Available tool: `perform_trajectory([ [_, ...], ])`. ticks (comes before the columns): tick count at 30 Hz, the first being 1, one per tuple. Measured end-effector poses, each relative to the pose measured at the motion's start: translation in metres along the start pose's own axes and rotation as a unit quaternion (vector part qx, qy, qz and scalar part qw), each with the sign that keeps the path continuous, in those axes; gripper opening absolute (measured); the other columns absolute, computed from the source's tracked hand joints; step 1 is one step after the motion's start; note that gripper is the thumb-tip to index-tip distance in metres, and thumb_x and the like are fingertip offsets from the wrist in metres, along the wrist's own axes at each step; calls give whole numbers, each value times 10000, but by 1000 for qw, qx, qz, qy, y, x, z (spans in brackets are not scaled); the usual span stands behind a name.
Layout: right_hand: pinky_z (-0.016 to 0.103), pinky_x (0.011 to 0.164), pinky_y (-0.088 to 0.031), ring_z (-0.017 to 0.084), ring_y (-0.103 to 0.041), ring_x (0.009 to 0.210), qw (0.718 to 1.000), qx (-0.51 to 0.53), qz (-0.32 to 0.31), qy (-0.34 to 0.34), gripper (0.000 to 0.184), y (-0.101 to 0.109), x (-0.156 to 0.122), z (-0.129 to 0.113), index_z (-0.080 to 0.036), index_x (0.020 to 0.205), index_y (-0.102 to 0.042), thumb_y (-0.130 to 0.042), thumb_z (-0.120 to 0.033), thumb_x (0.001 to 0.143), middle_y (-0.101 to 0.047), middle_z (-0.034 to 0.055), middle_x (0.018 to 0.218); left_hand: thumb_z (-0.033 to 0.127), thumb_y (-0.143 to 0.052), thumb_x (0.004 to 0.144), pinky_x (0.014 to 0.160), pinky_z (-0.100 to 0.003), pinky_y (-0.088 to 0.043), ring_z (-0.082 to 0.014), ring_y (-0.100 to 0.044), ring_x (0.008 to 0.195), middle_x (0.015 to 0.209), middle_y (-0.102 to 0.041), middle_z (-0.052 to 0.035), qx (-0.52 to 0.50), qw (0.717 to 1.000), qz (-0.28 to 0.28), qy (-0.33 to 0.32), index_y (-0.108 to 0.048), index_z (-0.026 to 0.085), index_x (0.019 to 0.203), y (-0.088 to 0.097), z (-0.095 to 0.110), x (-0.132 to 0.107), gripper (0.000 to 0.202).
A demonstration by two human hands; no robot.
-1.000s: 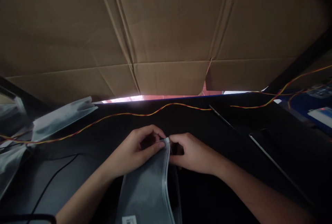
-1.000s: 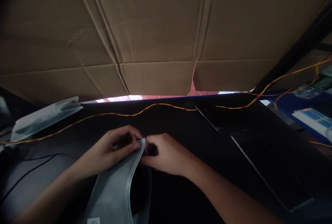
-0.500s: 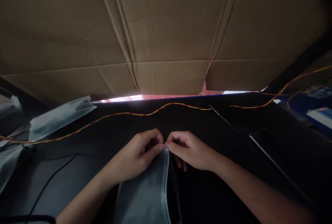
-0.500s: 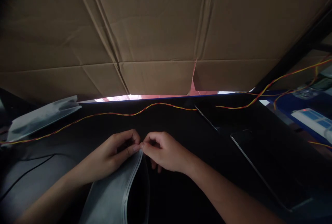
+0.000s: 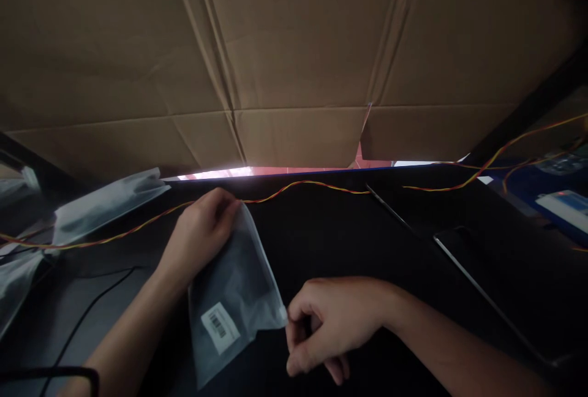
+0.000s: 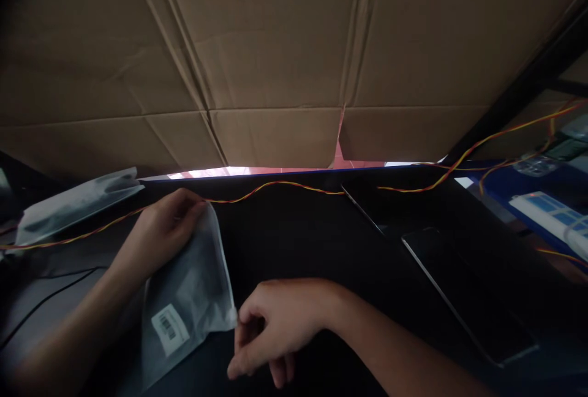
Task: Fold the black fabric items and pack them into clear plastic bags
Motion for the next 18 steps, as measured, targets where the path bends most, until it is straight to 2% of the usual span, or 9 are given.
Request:
perform_trajectory([
  [3,189,431,-498,82,-609,462,999,-49,4,-18,348,10,-6,0,-219,772,-655,-856,-501,810,-666,-56,697,488,-505,1040,922,-507,-523,-340,-691,1041,1153,-726,-113,77,996,14,-46,-645,241,1180,10,14,-15,318],
  [5,198,418,-440,77,-569,455,994,-93,58,-4,423,29,-9,-3,-215,751,-646,-830,-588,831,-678,-43,710,572,-507,1032,1016,-621,-504,-422,-649,1212,1370,-679,-147,125,990,-6,-63,-590,270,1393,4,29,-44,479],
  [6,202,431,-408,73,-543,463,986,-116,114,23,443,41,-11,-7,-211,739,-636,-795,-604,867,-671,-41,701,629,-531,1009,1020,-664,-504,-459,-627,1264,1444,-652,-143,145,987,-24,-59,-556,308,1468,-4,35,-61,560],
  [7,208,453,-380,71,-518,482,970,-140,191,60,452,56,-14,-13,-208,725,-618,-751,-598,914,-648,-44,679,676,-565,977,1017,-692,-512,-487,-603,1316,1511,-617,-144,154,986,-33,-60,-523,342,1521,-12,42,-80,639],
  [9,229,513,-346,80,-481,545,904,-184,360,138,456,81,-25,-25,-206,694,-559,-660,-532,997,-577,-53,640,723,-591,942,1022,-819,-456,-579,-456,1465,1640,-509,-165,184,980,-33,-74,-440,380,1610,-30,55,-113,766],
  [11,253,558,-332,92,-466,594,840,-214,466,177,451,92,-34,-31,-209,675,-498,-600,-460,1036,-515,-56,630,714,-615,934,1027,-887,-408,-609,-393,1506,1701,-426,-182,198,977,-21,-81,-373,377,1660,-41,62,-134,837],
  [14,278,570,-312,98,-448,587,820,-231,492,181,429,94,-33,-31,-216,674,-467,-599,-420,1027,-492,-58,625,590,-631,966,1058,-785,-504,-530,-530,1443,1686,-472,-115,175,979,-23,-105,-373,421,1656,-37,59,-144,756],
  [16,288,565,-294,100,-439,571,814,-244,497,178,419,93,-34,-32,-218,670,-471,-610,-409,1015,-499,-56,617,507,-600,985,1040,-694,-577,-469,-627,1359,1661,-512,-44,158,981,-23,-107,-377,476,1644,-17,42,-146,696],
  [18,294,574,-290,103,-451,574,806,-262,502,174,409,93,-36,-32,-217,664,-477,-620,-392,1006,-523,-49,620,483,-574,988,1015,-684,-599,-467,-640,1337,1683,-479,-17,152,984,-13,-88,-347,497,1653,11,14,-151,703],
])
Point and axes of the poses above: each hand's wrist, its own x-axis towards the middle knuckle, its own y-axis out of the back of the hand, z = x × y, the point moved 7 cm from there along x, towards the middle knuckle
